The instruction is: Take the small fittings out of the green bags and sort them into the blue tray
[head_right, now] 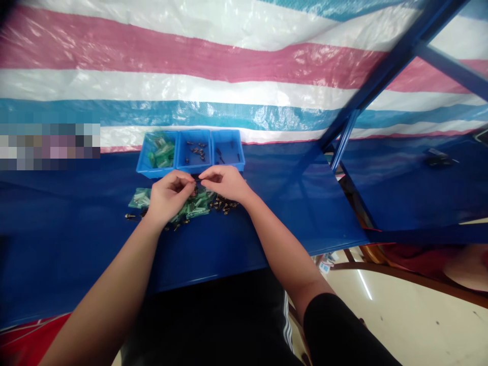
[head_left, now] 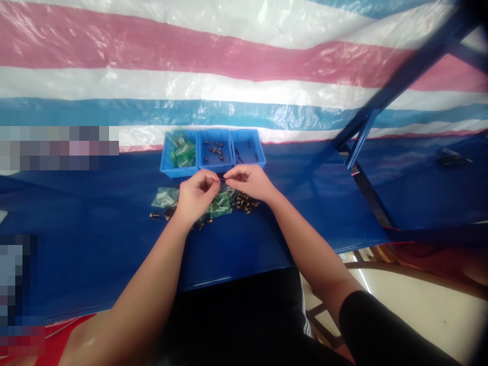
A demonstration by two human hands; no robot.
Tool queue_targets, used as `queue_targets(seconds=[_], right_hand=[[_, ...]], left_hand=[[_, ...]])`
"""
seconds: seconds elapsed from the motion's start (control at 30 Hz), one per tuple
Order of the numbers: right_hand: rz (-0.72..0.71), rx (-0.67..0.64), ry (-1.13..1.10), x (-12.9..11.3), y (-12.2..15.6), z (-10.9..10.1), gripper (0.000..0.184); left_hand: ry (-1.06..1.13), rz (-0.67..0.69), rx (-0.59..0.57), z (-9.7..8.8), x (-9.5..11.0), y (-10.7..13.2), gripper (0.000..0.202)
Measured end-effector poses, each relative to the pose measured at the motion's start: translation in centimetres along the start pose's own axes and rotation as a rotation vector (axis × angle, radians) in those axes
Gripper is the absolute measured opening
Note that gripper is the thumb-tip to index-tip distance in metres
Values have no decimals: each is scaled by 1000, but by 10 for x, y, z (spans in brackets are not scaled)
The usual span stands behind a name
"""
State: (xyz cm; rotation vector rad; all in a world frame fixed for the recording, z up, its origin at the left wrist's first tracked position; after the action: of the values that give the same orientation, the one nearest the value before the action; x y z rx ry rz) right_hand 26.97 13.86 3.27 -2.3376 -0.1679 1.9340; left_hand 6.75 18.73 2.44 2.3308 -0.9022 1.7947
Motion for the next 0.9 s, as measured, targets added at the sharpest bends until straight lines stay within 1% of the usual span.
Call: queue_targets(seconds=[0.13, 0.3, 0.5, 0.67, 0.9], right_hand=[[-3, 8, 11, 0, 0, 0, 25], [-13, 0, 22, 1, 0, 1, 25], [-6, 19, 15, -2, 1, 1, 24], [-9, 27, 14, -3, 2, 0, 23], [-2, 48, 3, -2, 1, -1, 22]], left_hand=[[-6, 8, -5, 0, 0, 0, 9], [1, -36, 7, 0, 1, 0, 12], [10, -54, 11, 0, 3, 0, 16], [-8, -94, -5, 0, 6, -1, 21], [-9, -81, -16, 0, 6, 0, 23]])
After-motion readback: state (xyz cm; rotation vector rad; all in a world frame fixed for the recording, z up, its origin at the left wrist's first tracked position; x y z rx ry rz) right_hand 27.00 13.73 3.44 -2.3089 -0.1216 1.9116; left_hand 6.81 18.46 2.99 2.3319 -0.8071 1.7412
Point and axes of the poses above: each hand's wrist, its own y-axis away from the middle knuckle, its own z-axis out of the palm, x = y × z, the point moved 1 cm from there along -y, towards the middle knuckle, and after that the axes turned 1 degree about -x, right-handed, at the moved point
